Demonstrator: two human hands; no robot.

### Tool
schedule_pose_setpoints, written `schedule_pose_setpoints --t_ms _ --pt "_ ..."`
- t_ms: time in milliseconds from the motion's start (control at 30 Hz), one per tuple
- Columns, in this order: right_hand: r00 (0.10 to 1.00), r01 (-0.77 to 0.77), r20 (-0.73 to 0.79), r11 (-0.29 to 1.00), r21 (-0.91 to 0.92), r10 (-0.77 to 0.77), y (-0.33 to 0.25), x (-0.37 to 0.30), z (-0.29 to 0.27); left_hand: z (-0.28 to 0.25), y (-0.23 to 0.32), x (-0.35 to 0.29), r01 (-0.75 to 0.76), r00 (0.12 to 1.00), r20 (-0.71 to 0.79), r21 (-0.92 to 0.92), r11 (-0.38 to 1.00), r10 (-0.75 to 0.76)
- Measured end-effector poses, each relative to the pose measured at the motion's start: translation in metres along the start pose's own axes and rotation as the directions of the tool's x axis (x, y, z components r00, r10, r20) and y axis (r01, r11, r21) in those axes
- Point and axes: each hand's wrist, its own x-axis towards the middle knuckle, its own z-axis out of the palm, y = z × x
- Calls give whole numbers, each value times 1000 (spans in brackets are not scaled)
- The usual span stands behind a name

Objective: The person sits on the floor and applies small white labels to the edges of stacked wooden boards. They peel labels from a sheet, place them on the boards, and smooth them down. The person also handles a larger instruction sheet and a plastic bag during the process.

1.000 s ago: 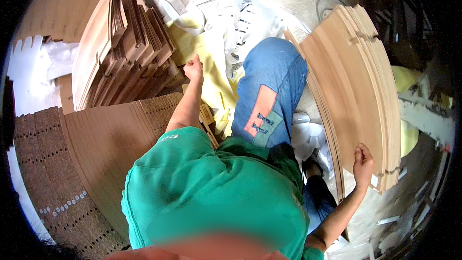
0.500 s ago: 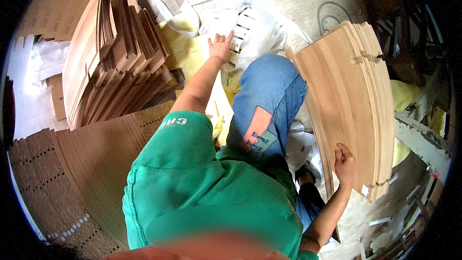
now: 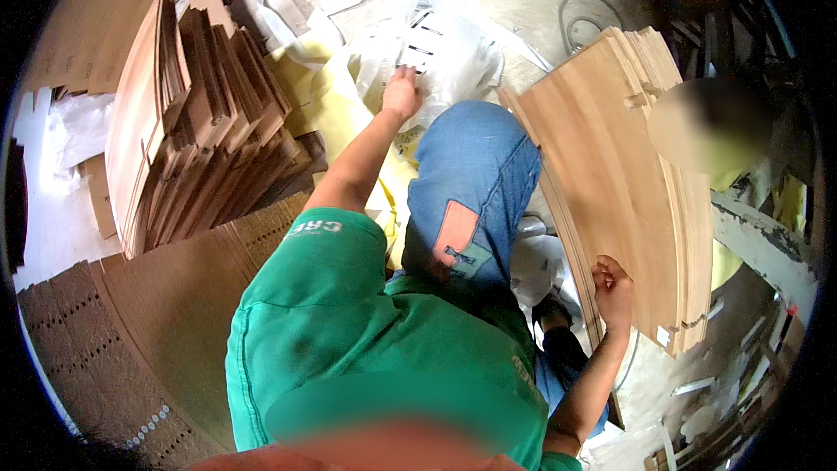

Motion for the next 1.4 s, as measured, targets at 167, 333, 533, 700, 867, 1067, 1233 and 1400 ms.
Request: schedule_pose_setpoints --t_ms 167,333,533,700,867,1067,1233,1400 --pt "997 -59 -53 995 -81 55 -6 -10 -5 3 -3 22 449 858 224 114 886 -463" --pt "998 -9 -64 999 32 11 3 -8 3 -21 8 -6 331 943 -49 69 941 -329" --pt "992 71 -105 996 49 -65 -3 -8 -4 -96 32 -63 72 812 -477 -487 870 -335" --pt "926 242 -341 946 217 -159 -50 -17 -19 -218 131 -79 -492 638 -764 -312 813 93" --pt "869 493 -386 584 645 -309 -106 -39 -26 -241 268 -132 -917 338 -724 -110 383 602" --pt "883 391 -415 146 909 219 -48 -74 -59 -167 374 -230 -925 -70 -566 -271 -265 822" --pt "822 429 -463 175 886 332 13 -123 -59 -117 382 -287 -778 -268 -278 -502 -378 922" --pt "843 397 -478 314 862 247 44 -156 -41 -142 424 -280 -197 451 386 -836 512 805"
